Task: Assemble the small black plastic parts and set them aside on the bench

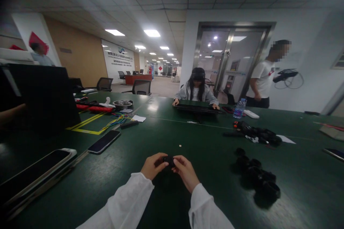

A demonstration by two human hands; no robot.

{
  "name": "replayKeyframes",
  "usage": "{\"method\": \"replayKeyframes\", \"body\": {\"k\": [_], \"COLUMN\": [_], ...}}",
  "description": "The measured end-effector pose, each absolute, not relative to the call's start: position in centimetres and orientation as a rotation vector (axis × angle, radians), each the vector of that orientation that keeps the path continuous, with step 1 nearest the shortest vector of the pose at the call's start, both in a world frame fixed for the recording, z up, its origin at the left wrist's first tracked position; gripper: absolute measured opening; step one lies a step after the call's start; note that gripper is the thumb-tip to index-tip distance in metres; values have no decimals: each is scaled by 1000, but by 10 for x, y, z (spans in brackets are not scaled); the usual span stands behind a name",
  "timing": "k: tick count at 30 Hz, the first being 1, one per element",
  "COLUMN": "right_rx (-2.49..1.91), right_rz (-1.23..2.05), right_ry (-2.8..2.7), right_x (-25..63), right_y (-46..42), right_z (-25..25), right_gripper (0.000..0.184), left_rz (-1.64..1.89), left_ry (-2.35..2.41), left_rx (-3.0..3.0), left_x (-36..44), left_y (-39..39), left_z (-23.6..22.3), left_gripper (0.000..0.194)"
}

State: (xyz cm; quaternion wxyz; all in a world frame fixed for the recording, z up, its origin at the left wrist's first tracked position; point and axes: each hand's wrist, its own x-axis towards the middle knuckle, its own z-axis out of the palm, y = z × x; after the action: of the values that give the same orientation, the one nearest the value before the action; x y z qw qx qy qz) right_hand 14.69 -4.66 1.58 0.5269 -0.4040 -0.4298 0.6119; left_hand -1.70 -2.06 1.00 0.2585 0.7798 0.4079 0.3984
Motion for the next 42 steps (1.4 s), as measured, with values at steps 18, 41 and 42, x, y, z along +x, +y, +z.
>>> {"method": "replayKeyframes", "body": {"k": [18,41,42], "right_rx": [-960,-973,-966], "right_rz": [1452,1455,1458], "right_ry": [-1065,-954,-957], "right_x": [147,145,146], "right_y": [-46,-43,-43], "right_z": [12,12,12], "right_gripper": [25,25,25], "left_rz": [1148,1178,1175], "left_ry": [1186,859,867], "left_rx": [2204,2174,2172], "left_x": [-18,-16,-16], "left_y": [-21,-20,-20], "left_z": [12,7,7], "left_gripper": [29,42,44]}}
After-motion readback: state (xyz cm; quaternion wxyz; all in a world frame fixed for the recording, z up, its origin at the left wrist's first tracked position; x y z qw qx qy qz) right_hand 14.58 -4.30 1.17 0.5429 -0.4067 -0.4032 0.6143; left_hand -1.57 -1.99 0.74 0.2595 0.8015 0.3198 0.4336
